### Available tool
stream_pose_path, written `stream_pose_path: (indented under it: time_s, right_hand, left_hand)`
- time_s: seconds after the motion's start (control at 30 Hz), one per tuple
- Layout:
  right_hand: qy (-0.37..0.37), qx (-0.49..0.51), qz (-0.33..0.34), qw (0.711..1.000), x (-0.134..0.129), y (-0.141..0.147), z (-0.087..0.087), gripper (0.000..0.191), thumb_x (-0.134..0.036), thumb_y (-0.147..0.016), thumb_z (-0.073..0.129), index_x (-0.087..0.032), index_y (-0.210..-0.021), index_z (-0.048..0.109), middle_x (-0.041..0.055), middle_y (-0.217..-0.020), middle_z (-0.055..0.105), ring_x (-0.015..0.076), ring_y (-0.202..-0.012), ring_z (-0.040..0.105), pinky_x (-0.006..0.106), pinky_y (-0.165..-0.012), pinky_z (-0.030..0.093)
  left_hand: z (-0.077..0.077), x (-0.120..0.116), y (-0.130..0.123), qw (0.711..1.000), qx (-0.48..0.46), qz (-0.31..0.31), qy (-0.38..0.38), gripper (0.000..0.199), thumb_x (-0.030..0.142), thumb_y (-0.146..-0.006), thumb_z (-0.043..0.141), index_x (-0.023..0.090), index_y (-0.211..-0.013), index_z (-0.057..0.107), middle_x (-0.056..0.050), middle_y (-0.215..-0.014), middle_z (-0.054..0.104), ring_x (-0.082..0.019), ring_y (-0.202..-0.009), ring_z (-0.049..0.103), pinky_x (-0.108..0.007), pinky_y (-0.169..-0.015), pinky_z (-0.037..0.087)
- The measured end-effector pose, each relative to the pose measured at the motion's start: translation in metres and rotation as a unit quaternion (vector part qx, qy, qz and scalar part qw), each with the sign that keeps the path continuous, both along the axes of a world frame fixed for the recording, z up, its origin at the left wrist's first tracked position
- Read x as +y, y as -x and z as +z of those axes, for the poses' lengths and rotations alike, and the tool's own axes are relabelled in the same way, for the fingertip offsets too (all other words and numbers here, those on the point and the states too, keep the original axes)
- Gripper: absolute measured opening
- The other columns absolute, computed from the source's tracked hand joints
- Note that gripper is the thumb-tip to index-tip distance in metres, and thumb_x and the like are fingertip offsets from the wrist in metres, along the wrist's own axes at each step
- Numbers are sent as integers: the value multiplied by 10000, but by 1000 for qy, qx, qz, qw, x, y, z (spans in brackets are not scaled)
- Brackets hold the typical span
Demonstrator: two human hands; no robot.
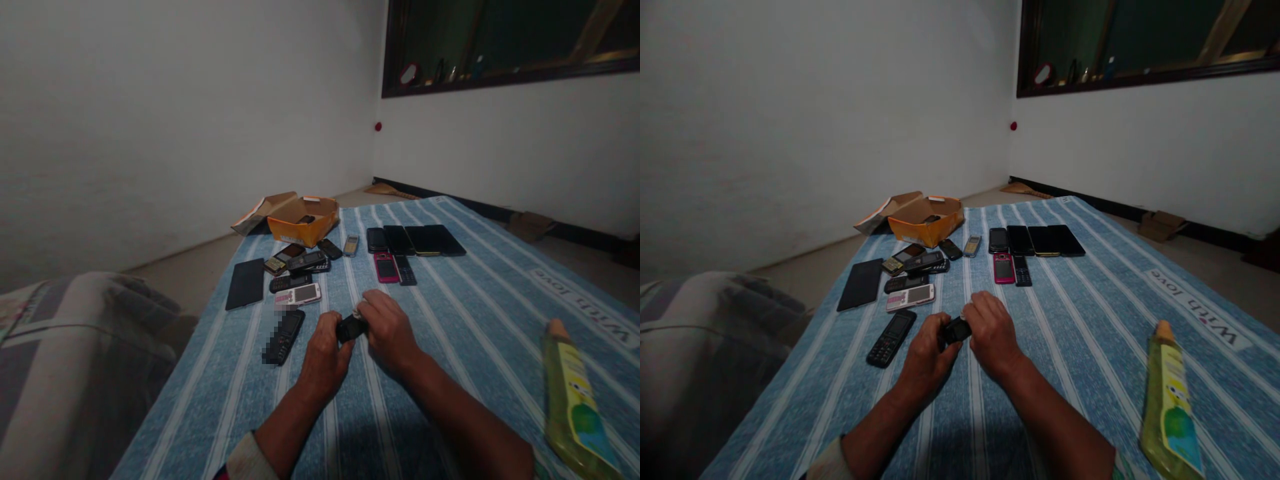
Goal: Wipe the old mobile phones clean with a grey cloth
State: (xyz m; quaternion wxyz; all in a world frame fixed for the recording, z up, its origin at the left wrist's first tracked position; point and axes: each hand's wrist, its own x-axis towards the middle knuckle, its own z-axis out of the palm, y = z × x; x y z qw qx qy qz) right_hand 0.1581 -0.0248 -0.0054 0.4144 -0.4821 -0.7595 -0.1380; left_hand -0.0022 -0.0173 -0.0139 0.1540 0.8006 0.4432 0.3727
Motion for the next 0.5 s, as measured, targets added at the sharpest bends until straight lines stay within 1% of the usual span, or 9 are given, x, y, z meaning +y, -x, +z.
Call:
stream_pose_path:
  time_s: [0.07, 0.13, 0.2, 0.3, 0.37, 0.43, 0.5]
  right_hand:
    - [-11, -10, 35, 999, -4, 9, -1, 241, -51, -867, 419, -167, -895, 628, 127, -1012, 639, 247, -1022, 555, 391, -889, 470]
    - [-11, -21, 52, 998, -5, 13, -2, 229, -56, -869, 432, -159, -921, 629, 133, -1038, 642, 251, -1051, 554, 398, -915, 466]
    - [-1, -24, 40, 999, -3, 9, -3, 234, -47, -861, 433, -166, -906, 630, 129, -1029, 643, 250, -1044, 555, 398, -914, 470]
    - [27, -5, -5, 1000, 3, -4, -6, 266, -15, -833, 421, -180, -863, 627, 118, -986, 636, 245, -1002, 551, 385, -870, 481]
    - [43, -3, -22, 999, 5, -8, -7, 268, 0, -813, 428, -178, -845, 627, 112, -956, 629, 241, -975, 544, 370, -847, 477]
    - [62, -24, -19, 998, 4, -5, -6, 231, -13, -809, 461, -170, -826, 629, 109, -932, 628, 239, -943, 538, 358, -840, 467]
    - [107, -59, -17, 992, -2, 4, 2, 184, -40, -815, 502, -167, -803, 634, 97, -892, 631, 233, -900, 538, 342, -811, 459]
  left_hand:
    - [0, 0, 0, 1000, -5, -1, 5, 188, 158, -789, 520, 207, -967, 480, -26, -876, 556, -193, -804, 593, -332, -707, 515]
    - [1, 1, -1, 1000, -9, 1, 7, 173, 176, -795, 521, 202, -963, 490, -28, -867, 559, -196, -796, 595, -337, -705, 517]
    - [1, 1, -1, 1000, -8, 10, 4, 197, 183, -784, 531, 199, -977, 497, -25, -864, 562, -197, -787, 598, -339, -702, 519]
    - [1, 2, 0, 1000, 2, 26, -4, 232, 193, -756, 556, 200, -982, 505, -22, -865, 566, -199, -775, 603, -344, -700, 521]
    - [1, 3, 0, 999, 7, 30, -11, 244, 201, -740, 567, 195, -977, 510, -30, -876, 573, -204, -783, 606, -355, -714, 527]
    - [0, 5, 1, 999, 9, 30, -19, 267, 213, -734, 574, 191, -994, 515, -43, -903, 585, -217, -820, 615, -375, -748, 533]
    - [-1, 6, 2, 999, 8, 31, -22, 286, 228, -736, 580, 192, -1014, 521, -51, -926, 596, -228, -861, 625, -392, -781, 536]
